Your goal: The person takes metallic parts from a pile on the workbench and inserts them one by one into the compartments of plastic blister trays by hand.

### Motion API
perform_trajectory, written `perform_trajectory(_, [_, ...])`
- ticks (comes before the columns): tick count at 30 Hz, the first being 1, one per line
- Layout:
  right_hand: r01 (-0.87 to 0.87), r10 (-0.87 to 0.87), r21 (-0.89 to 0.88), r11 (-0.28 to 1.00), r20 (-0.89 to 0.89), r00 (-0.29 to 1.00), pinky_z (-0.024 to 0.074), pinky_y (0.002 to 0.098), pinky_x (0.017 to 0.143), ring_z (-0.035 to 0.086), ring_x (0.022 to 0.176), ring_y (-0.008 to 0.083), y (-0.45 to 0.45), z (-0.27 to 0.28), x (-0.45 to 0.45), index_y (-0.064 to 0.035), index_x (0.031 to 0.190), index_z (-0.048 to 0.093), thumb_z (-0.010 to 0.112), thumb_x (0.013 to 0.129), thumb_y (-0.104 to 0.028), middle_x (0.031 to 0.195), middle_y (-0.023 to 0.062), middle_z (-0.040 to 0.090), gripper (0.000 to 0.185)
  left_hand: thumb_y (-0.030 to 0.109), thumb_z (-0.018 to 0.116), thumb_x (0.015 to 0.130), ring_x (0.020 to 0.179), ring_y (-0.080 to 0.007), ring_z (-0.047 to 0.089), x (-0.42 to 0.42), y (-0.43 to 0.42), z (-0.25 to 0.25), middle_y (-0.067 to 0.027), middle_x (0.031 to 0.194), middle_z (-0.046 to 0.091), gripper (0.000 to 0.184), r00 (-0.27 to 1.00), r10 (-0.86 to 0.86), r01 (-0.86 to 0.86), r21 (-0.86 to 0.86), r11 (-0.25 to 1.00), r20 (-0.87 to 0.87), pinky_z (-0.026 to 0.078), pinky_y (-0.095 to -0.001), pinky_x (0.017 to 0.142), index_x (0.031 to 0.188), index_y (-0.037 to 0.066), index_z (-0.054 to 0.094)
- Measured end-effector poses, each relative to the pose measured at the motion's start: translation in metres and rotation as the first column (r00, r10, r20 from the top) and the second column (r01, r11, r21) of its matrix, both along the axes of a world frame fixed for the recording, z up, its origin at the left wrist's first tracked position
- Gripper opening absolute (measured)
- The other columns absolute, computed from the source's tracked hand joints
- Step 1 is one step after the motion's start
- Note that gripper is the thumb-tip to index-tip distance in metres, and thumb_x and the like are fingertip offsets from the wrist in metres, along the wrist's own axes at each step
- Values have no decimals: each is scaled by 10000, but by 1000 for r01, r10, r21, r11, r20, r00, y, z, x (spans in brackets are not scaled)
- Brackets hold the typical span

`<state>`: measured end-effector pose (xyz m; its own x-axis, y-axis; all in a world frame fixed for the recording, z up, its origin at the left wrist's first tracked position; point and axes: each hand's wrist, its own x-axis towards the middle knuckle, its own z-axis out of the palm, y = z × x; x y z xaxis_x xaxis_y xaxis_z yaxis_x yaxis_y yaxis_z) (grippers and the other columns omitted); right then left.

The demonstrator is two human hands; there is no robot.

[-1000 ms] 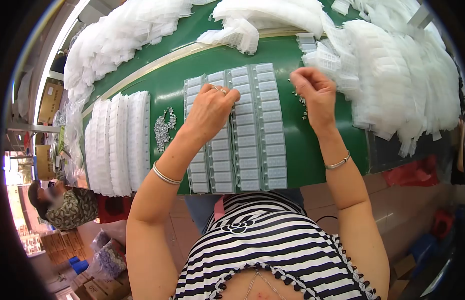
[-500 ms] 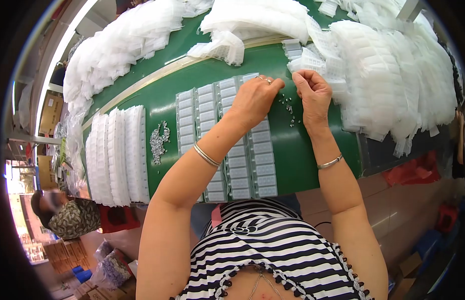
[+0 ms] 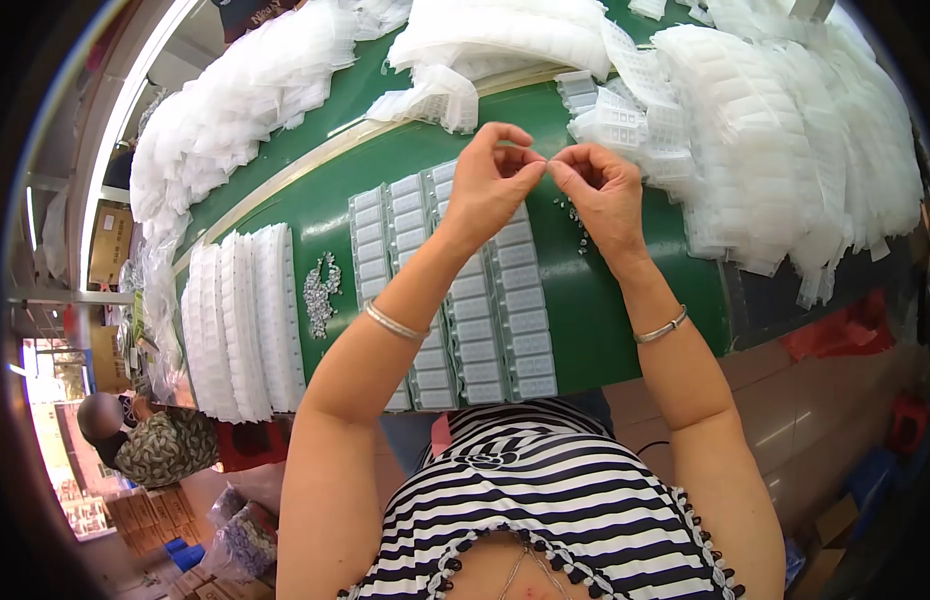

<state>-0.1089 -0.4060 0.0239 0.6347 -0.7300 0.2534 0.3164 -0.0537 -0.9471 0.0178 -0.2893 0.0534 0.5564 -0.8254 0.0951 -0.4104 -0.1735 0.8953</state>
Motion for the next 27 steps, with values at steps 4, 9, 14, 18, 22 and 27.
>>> perform_trajectory(4, [-126,132,-181,975,23,991,449,213,669,522,726,82,20,0,5,-20,967,769,761,900,38,869,-20,651,89,55,813,946,913,-141,693,-7,40,-9,-119,1051,771,364,720,48,-266,-211,941,-692,555,-234,824,1243,37,603])
perform_trajectory(9, [-226,255,-385,895,25,967,472,239,669,541,749,104,34,-8,5,-9,980,767,774,879,59,919,1,656,122,57,830,958,968,-138,696,-23,73,-14,-134,1086,765,396,580,70,-407,-214,888,-811,564,-231,844,1265,41,579])
perform_trajectory(14, [-176,196,-466,867,-6,981,486,253,668,550,746,111,40,-4,2,-14,984,770,783,866,63,912,5,662,142,20,819,960,986,-161,713,-31,81,-18,-146,1122,754,350,655,49,-394,-285,874,-754,597,-255,913,1234,37,602])
perform_trajectory(18, [-130,138,-588,798,-32,990,490,270,661,559,737,135,39,-3,-1,-34,989,778,782,838,62,908,16,663,179,18,824,956,977,-169,734,-36,79,-12,-149,1091,762,326,729,111,-370,-254,894,-675,619,-266,900,1206,34,616])
perform_trajectory(22, [-98,94,-681,726,-43,995,491,287,652,560,726,154,38,-2,-2,-42,973,772,776,817,62,904,19,663,188,3,812,936,883,-145,721,-41,75,-5,-137,1025,769,305,763,184,-394,-220,892,-620,606,-236,788,1167,27,615])
perform_trajectory(27, [-118,62,-726,678,-103,993,487,302,641,556,717,167,35,-2,-4,-48,944,758,771,798,61,891,17,659,182,-16,807,913,823,-131,720,-46,73,4,-133,964,773,313,835,248,-365,-157,918,-490,612,-231,739,1160,23,620])
